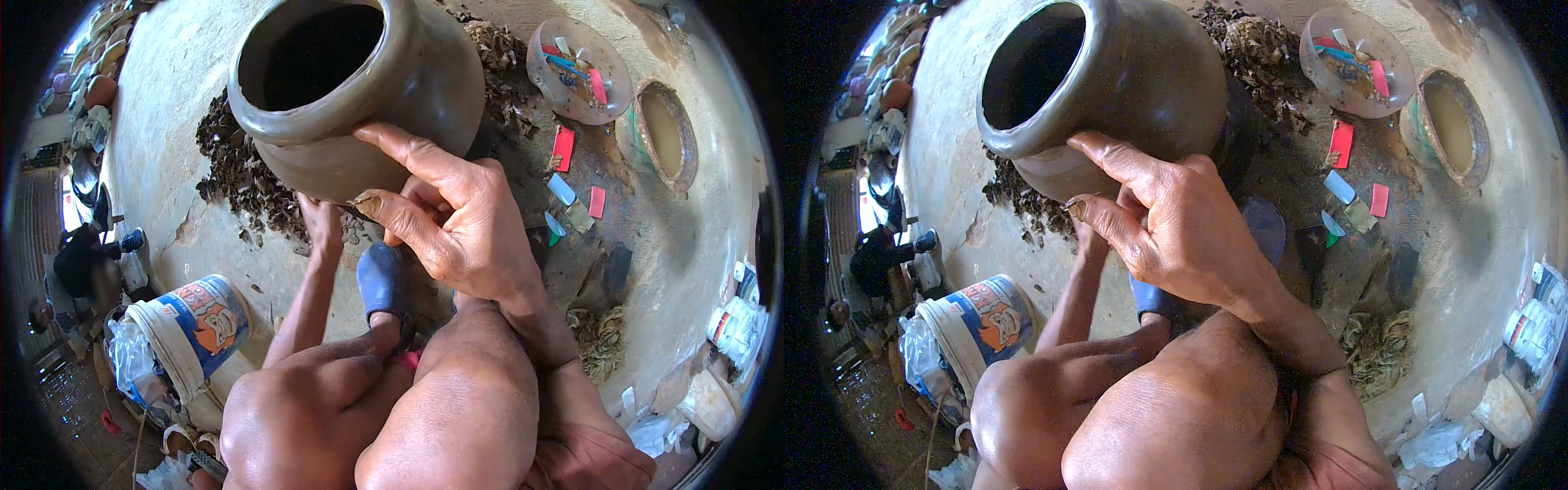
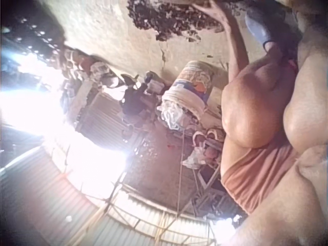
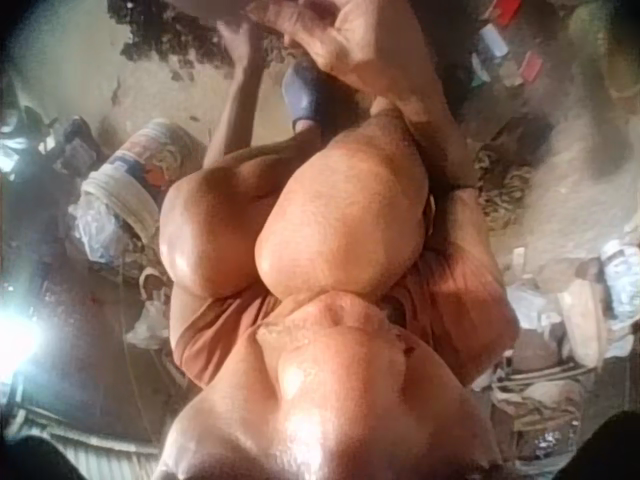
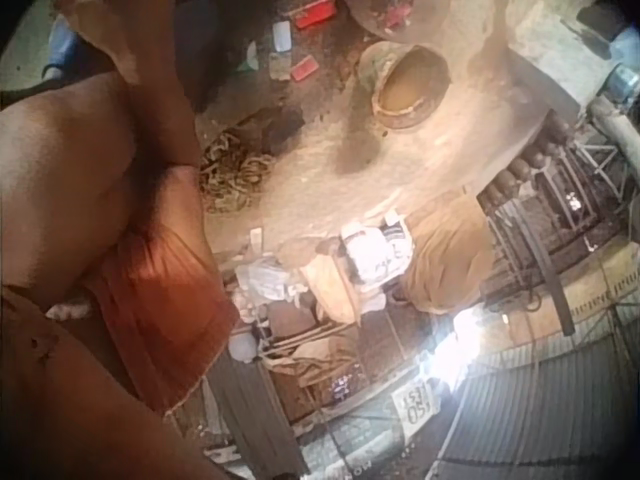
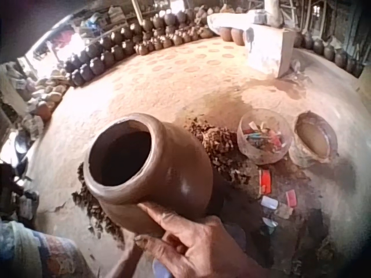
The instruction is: The person smooths the exterior of a clay jar using a scraping tool and a cloth while it sits on a manual pottery wheel.
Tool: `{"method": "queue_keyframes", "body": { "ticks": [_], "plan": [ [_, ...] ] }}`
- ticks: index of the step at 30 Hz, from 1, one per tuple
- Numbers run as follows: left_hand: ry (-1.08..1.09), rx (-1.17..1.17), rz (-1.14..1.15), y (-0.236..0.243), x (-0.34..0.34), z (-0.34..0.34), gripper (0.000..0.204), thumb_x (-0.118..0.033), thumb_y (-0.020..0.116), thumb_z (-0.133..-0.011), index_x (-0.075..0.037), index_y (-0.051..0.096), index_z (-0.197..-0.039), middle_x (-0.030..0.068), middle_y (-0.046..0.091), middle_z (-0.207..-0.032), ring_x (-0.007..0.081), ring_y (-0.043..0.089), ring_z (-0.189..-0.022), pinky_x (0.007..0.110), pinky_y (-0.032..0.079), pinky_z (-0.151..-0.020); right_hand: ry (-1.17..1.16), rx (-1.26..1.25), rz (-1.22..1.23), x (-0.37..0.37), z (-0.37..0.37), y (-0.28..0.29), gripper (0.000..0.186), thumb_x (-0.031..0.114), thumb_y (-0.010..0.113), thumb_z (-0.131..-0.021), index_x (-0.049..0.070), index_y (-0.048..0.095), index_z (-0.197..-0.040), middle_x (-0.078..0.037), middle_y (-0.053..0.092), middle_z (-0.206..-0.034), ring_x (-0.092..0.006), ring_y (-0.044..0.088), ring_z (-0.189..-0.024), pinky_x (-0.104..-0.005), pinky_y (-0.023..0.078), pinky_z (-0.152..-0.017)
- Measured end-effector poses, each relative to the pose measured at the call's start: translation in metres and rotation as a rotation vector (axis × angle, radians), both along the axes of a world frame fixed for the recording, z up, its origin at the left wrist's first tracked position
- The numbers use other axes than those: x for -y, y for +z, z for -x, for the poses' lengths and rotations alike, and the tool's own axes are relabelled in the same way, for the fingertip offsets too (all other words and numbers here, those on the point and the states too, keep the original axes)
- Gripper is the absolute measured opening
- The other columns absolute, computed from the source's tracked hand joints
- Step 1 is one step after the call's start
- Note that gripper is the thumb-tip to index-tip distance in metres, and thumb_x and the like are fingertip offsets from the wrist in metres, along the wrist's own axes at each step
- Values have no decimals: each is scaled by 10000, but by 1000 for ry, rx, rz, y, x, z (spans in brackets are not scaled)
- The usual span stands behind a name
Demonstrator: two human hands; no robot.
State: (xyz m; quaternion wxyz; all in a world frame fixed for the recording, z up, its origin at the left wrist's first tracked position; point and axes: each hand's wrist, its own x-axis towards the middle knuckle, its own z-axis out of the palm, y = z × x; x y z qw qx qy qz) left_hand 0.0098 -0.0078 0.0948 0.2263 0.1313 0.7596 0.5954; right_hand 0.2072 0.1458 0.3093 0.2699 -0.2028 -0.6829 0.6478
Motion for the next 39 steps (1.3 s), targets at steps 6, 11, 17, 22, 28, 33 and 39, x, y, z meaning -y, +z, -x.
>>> {"method": "queue_keyframes", "body": {
  "ticks": [6, 11, 17, 22, 28, 33, 39],
  "plan": [
    [45, 812, 7, -15, 25, -58, 681, -362, 660, -1042, -193, 306, -1599, 149, 616, -1390, 241, 725, -1009, 357, 623, -729, 22, 14, 43, 0, 2, 3, 458, 150, 748, -981, -16, 640, -1393, -52, 654, -607, -43, 628, -617, -227, 499, -609],
    [-171, 324, 58, -26, 16, 19, 468, -405, 654, -1019, -103, 576, -1368, 65, 692, -1188, 148, 703, -923, 298, 583, -581, -18, 10, 39, -3, -2, 5, 417, 167, 756, -982, -21, 663, -1342, -44, 652, -606, -45, 621, -601, -215, 468, -584],
    [-128, -68, -106, -7, -12, 79, 524, -420, 658, -1011, -69, 563, -1389, 84, 671, -1237, 176, 668, -1008, 334, 565, -711, -93, 28, 134, -5, -3, 14, 406, 195, 774, -969, -23, 671, -1296, -30, 646, -599, -46, 608, -584, -202, 420, -561],
    [-119, -167, 21, -20, 6, 56, 571, -433, 661, -1005, -42, 552, -1407, 100, 654, -1277, 200, 638, -1079, 363, 550, -820, -86, 32, 118, -14, -2, 13, 415, 207, 777, -969, -20, 659, -1296, -28, 657, -615, -40, 601, -573, -190, 393, -543],
    [-143, -45, 110, -39, 16, 26, 628, -448, 664, -998, -9, 539, -1428, 119, 633, -1326, 228, 603, -1165, 399, 532, -950, -143, -10, 133, -23, -3, 6, 606, 171, 797, -944, 4, 544, -1469, -10, 649, -613, -39, 587, -555, -185, 405, -518],
    [-177, 47, 53, -49, 31, 28, 662, -439, 701, -972, 18, 537, -1422, 134, 636, -1302, 223, 573, -1176, 392, 482, -998, -308, -72, 60, -27, -2, 14, 792, 198, 770, -967, 74, 355, -1631, -51, 677, -628, -17, 508, -485, -179, 360, -464],
    [-12, 185, 80, -58, 38, 65, 513, -344, 748, -964, 7, 621, -1315, 54, 703, -1136, 171, 638, -945, 347, 531, -800, -512, -18, 92, -36, -36, -30, 544, 188, 728, -990, 39, 548, -1480, -73, 741, -833, -42, 549, -563, -196, 400, -516]
  ]
}}
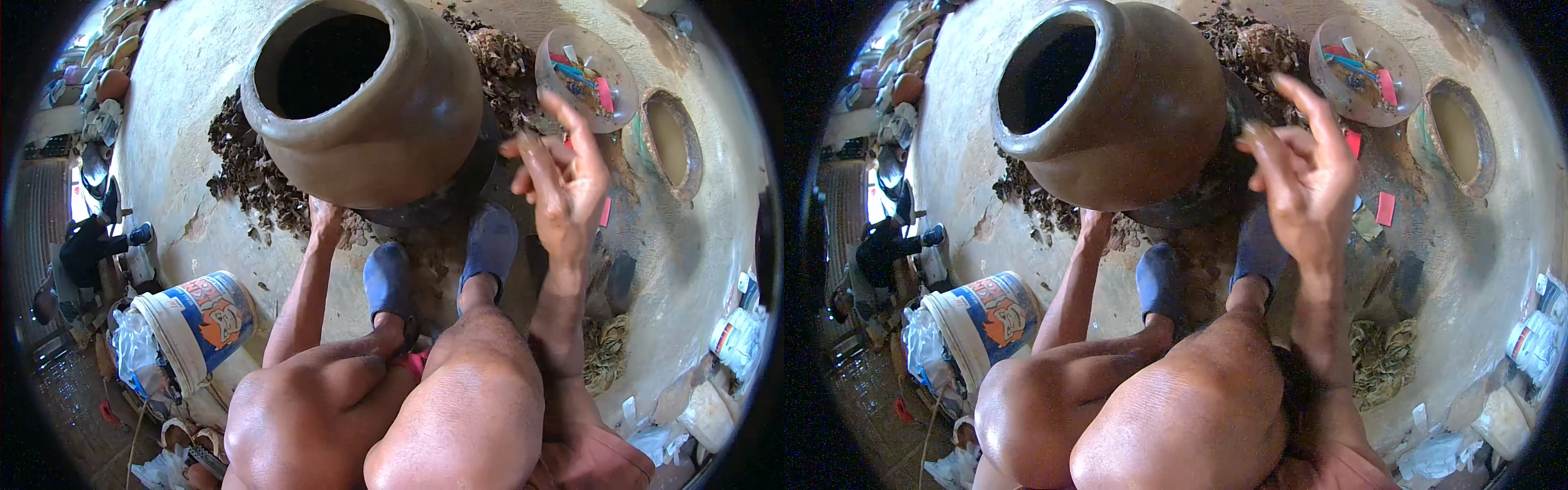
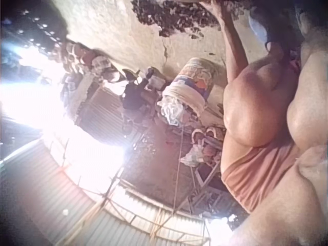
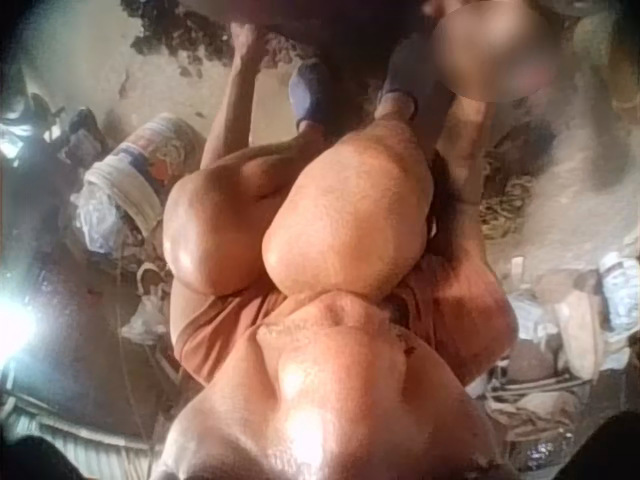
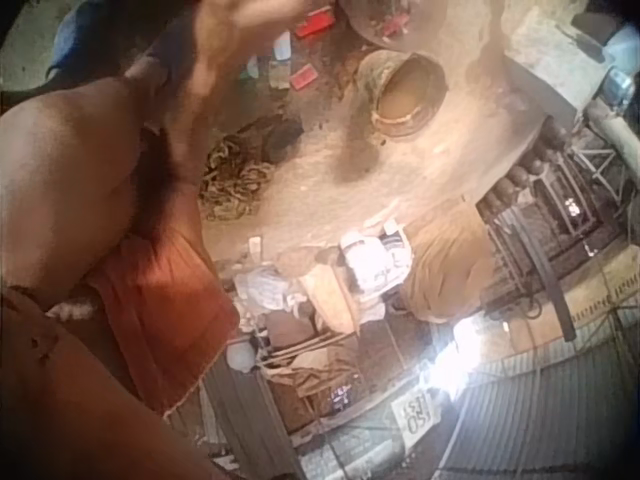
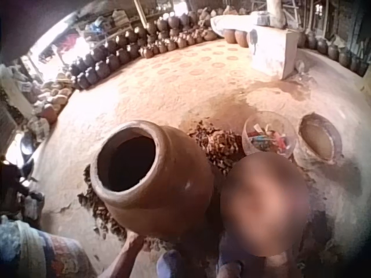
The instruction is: The person smooths the exterior of a clay jar using a scraping tool and a cloth while it sits on a manual pottery wheel.
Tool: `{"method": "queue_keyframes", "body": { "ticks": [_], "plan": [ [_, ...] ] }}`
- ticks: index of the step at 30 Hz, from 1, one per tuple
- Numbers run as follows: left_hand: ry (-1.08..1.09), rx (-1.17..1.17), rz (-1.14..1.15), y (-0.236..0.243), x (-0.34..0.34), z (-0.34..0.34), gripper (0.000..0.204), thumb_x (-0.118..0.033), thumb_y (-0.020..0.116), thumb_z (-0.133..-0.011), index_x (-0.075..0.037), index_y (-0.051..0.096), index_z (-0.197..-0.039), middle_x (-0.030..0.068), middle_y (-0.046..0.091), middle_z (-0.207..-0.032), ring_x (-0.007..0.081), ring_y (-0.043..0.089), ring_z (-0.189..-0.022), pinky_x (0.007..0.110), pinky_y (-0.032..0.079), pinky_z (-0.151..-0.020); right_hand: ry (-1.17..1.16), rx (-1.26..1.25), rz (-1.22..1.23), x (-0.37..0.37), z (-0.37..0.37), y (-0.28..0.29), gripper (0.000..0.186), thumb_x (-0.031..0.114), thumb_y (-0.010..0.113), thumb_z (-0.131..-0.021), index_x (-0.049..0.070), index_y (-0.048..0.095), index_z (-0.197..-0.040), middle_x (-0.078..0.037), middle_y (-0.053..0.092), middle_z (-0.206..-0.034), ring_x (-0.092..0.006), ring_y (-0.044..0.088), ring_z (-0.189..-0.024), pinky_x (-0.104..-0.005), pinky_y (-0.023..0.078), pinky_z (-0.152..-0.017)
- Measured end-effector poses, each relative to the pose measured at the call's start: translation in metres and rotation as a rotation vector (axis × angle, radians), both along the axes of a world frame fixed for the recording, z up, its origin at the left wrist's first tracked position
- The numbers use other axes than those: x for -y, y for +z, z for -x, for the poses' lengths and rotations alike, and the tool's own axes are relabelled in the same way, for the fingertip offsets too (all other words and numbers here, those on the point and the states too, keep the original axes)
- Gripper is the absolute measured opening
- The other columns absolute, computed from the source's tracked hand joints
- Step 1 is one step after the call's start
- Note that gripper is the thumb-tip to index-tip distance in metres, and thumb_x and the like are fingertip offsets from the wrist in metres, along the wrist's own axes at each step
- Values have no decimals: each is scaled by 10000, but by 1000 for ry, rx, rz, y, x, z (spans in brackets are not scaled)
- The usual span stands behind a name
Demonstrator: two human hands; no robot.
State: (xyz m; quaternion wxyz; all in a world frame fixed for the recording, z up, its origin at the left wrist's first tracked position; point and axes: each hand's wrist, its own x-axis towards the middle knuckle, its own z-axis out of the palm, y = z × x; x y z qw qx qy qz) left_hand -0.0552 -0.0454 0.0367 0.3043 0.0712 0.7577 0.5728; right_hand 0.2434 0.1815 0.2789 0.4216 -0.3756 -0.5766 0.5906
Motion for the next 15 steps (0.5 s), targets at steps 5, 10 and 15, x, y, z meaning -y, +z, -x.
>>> {"method": "queue_keyframes", "body": {
  "ticks": [5, 10, 15],
  "plan": [
    [-136, -1, -150, -19, -17, 25, 447, -284, 724, -980, -31, 638, -1338, 77, 713, -1195, 184, 647, -1009, 359, 540, -821, -5, 571, -191, 4, -119, -86, 333, 202, 741, -980, -21, 686, -1221, -127, 750, -883, -207, 682, -716, -354, 543, -653],
    [-305, -62, -27, -12, -10, 23, 553, -316, 738, -988, -35, 583, -1439, 97, 643, -1306, 180, 588, -1116, 381, 509, -927, -78, 1215, -128, 42, -253, -140, 258, 240, 750, -932, -17, 741, -918, -158, 742, -863, -384, 703, -770, -456, 565, -748],
    [-334, -7, -30, -35, 17, 76, 451, -214, 785, -893, -113, 632, -1305, 88, 606, -1268, 203, 577, -1102, 377, 524, -815, -418, 1281, -352, 62, -341, -179, 197, 205, 717, -902, 9, 719, -930, -196, 706, -1049, -427, 660, -976, -506, 533, -848]
  ]
}}
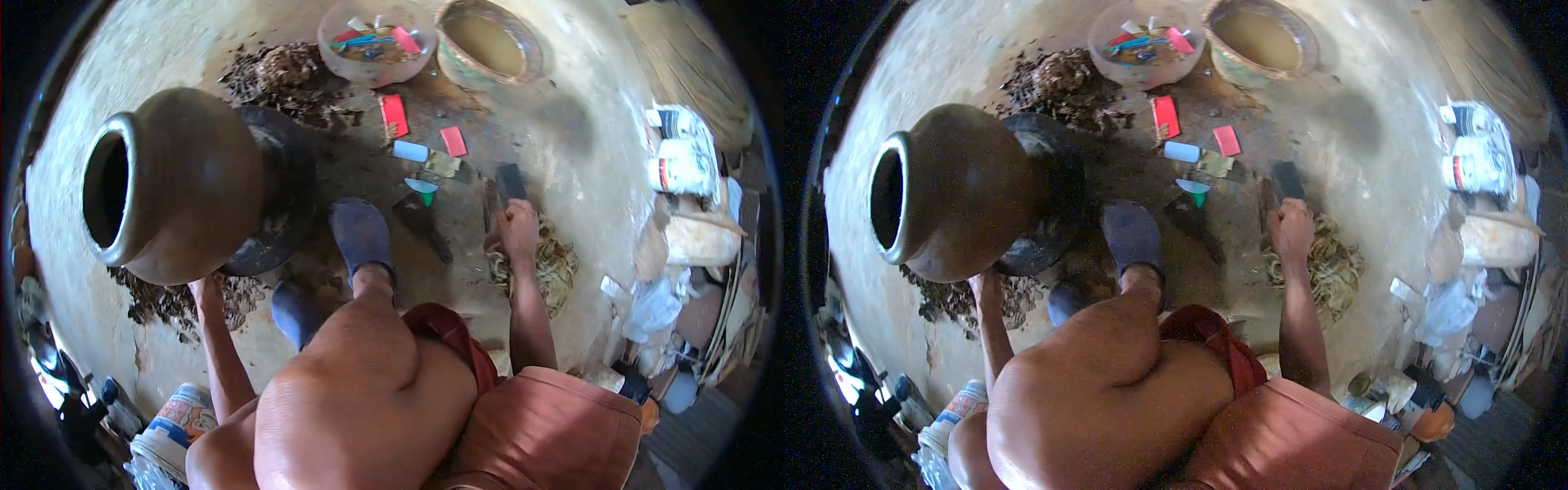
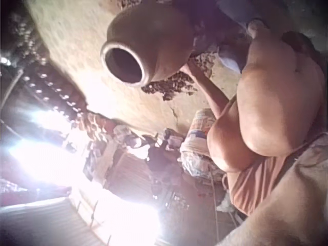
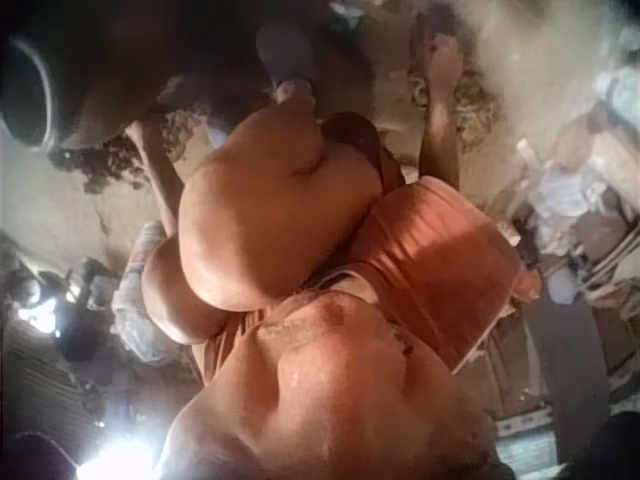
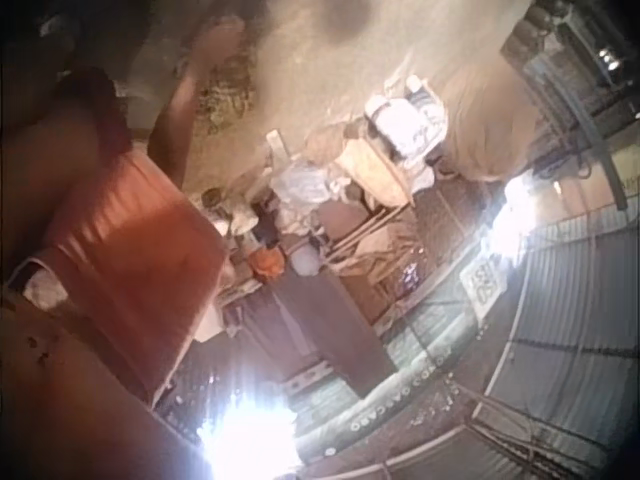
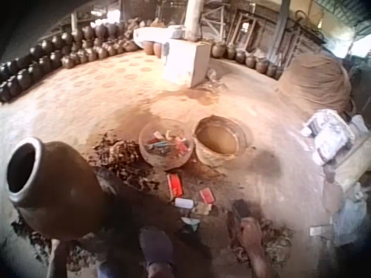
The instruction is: The person smooths the exterior of a clay jar using a scraping tool and a cloth while it sits on a manual pottery wheel.
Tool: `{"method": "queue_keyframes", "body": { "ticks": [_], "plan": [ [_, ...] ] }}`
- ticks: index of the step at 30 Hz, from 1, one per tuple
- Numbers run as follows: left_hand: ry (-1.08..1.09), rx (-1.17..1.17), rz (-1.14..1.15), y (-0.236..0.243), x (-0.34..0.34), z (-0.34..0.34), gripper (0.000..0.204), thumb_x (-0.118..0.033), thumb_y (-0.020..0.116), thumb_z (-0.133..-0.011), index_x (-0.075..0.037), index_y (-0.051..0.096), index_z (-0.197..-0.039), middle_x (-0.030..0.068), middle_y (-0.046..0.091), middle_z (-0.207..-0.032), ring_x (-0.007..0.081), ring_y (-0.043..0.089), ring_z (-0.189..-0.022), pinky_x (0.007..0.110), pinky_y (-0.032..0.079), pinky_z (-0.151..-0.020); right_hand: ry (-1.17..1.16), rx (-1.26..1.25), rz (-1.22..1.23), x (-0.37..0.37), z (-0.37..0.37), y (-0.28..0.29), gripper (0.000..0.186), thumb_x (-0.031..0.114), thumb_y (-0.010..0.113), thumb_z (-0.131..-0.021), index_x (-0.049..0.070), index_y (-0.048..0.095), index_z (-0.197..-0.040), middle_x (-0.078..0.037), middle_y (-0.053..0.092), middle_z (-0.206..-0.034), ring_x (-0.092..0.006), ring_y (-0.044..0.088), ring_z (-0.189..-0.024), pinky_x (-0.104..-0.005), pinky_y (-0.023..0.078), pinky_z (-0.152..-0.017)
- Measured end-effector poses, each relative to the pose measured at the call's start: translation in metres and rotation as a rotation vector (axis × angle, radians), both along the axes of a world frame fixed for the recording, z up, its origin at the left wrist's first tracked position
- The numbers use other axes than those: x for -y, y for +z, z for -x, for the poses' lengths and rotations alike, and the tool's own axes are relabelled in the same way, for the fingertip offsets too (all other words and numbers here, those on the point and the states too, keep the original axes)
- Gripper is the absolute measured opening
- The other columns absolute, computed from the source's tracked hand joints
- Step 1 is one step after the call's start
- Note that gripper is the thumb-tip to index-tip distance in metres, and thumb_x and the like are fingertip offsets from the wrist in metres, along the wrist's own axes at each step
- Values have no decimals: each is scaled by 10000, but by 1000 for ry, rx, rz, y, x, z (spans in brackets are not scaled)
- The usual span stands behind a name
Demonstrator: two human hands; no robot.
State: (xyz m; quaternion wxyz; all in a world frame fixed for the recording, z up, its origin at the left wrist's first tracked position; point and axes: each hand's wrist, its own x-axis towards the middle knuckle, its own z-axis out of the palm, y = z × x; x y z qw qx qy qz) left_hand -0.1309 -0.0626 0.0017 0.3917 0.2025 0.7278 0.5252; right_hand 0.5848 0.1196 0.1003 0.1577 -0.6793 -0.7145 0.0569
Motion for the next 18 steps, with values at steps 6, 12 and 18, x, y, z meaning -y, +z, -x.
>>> {"method": "queue_keyframes", "body": {
  "ticks": [6, 12, 18],
  "plan": [
    [6, -124, 111, 18, -4, -18, 446, -103, 740, -837, -71, 643, -1271, 177, 623, -1271, 306, 571, -1169, 416, 546, -806, -112, -76, 396, -44, 62, 24, 376, 160, 697, -876, 51, 664, -1234, -196, 674, -1181, -416, 645, -1092, -484, 525, -965],
    [100, 85, 150, 39, -39, -67, 360, -170, 605, -1020, -142, 476, -1355, 90, 627, -979, 168, 603, -675, 330, 556, -555, 314, -163, 55, -71, 74, -52, 466, 231, 675, -893, 62, 656, -1327, -191, 645, -1300, -404, 629, -1175, -459, 518, -995],
    [302, 145, 133, 70, -33, -84, 1002, -361, 786, -961, -267, 108, -1693, 127, 662, -1126, 170, 618, -746, 383, 589, -649, 318, 61, 65, -79, 115, -64, 262, 105, 646, -929, 75, 679, -1187, -133, 648, -1116, -386, 683, -1033, -510, 566, -874]
  ]
}}
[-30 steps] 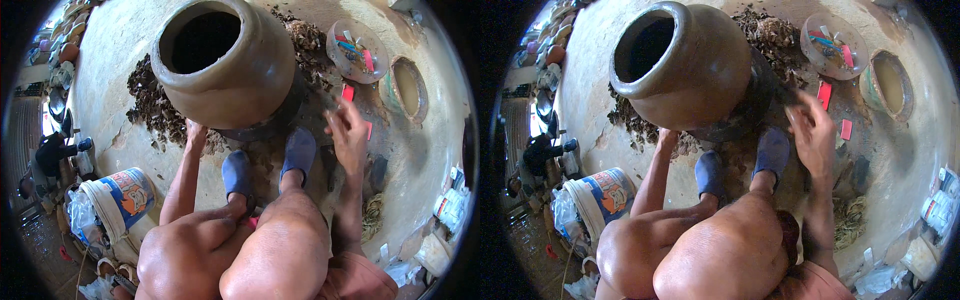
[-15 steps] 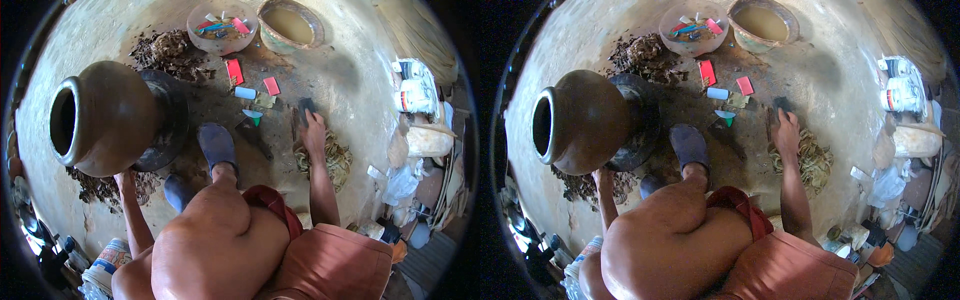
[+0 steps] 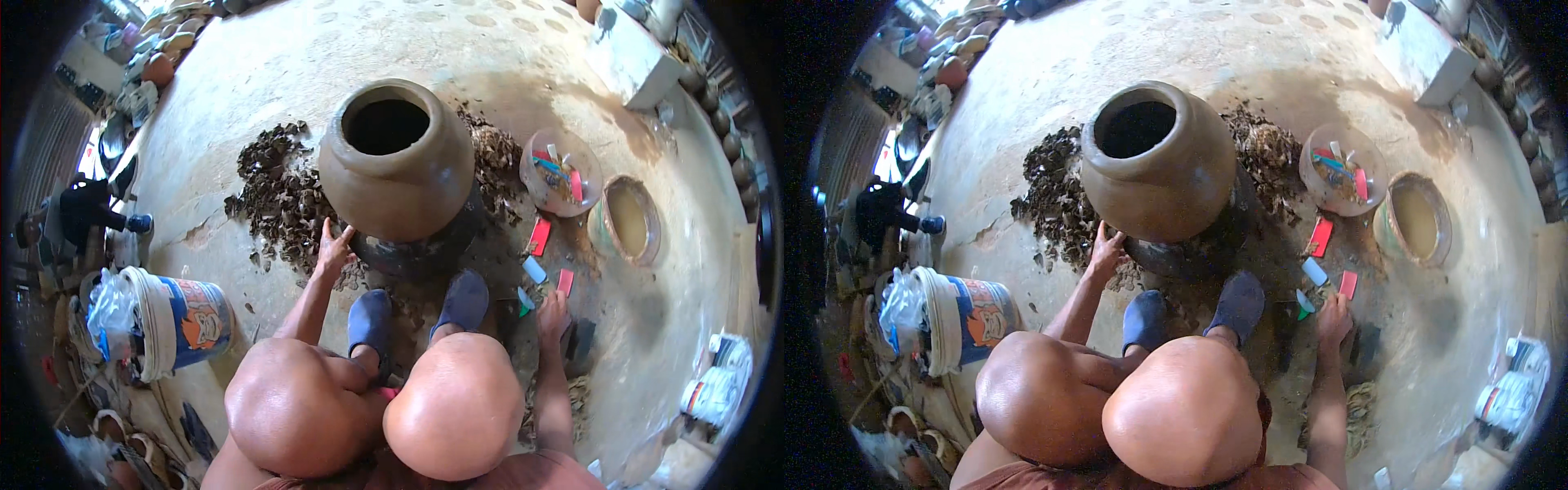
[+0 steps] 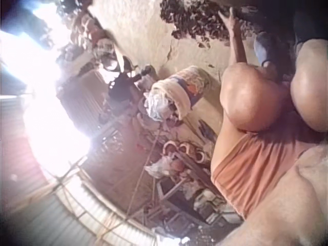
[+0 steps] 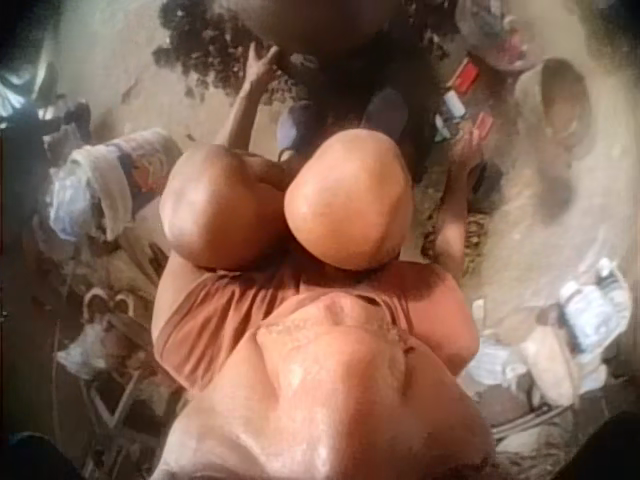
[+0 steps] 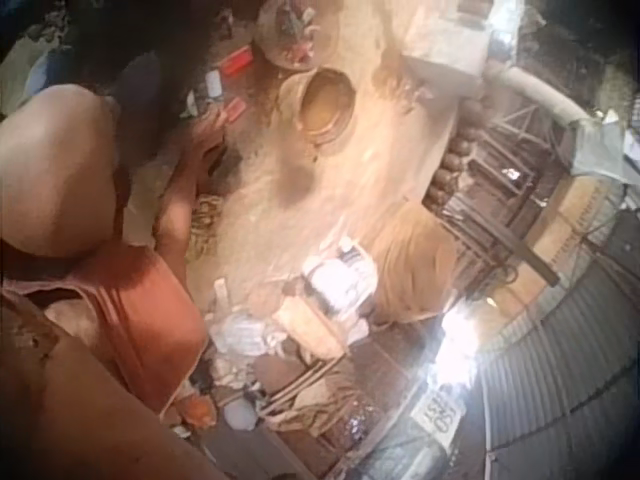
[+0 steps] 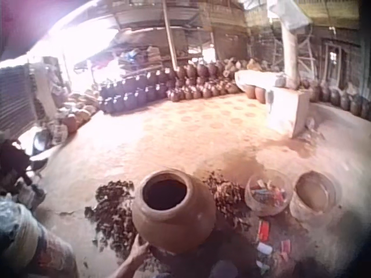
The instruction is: The person smooths the exterior of a clay jar using a scraping tool and a cloth while it sits on a manual pottery wheel.
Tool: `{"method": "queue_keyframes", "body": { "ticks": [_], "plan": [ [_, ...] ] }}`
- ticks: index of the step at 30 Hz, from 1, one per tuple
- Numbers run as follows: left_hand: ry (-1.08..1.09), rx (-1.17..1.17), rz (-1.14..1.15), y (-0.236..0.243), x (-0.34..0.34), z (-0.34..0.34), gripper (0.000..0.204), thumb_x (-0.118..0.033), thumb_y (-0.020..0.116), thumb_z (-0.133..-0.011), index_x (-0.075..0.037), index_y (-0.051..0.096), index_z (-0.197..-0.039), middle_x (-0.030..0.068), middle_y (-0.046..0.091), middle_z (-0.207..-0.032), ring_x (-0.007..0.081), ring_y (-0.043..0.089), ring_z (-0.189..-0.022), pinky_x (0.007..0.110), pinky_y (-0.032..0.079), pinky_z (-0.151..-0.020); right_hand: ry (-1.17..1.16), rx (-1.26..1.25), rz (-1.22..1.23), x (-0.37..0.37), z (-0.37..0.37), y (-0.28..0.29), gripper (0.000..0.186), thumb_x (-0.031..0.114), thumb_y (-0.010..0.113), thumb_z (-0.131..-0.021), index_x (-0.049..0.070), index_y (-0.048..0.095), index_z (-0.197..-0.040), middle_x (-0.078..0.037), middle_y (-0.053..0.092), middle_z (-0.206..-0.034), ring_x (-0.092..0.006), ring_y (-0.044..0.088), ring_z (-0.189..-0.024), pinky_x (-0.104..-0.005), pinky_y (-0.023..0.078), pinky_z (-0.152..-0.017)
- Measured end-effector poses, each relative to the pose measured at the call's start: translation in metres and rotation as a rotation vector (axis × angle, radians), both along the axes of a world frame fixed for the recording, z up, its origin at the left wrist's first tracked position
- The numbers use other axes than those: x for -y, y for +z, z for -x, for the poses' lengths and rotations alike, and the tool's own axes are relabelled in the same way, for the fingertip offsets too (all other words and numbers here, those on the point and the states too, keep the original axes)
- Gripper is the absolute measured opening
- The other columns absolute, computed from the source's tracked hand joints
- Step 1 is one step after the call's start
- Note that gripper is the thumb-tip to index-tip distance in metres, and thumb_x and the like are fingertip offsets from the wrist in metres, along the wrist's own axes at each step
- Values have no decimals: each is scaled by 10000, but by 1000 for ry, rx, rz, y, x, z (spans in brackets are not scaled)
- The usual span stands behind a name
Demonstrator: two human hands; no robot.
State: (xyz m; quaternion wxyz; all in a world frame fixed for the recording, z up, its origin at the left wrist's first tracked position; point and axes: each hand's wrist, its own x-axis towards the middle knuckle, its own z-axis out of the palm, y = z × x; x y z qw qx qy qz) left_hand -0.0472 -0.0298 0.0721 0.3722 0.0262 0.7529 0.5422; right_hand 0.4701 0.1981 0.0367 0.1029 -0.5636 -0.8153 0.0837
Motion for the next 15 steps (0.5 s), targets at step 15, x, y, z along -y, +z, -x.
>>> {"method": "queue_keyframes", "body": {
  "ticks": [15],
  "plan": [
    [31, 121, -120, 8, -19, -31, 1012, -301, 773, -977, -238, 61, -1693, 122, 679, -1106, 147, 609, -666, 352, 584, -572, -114, -128, -10, -28, -60, 6, 224, 118, 608, -942, 55, 722, -1124, -133, 726, -894, -314, 727, -788, -401, 585, -694]
  ]
}}
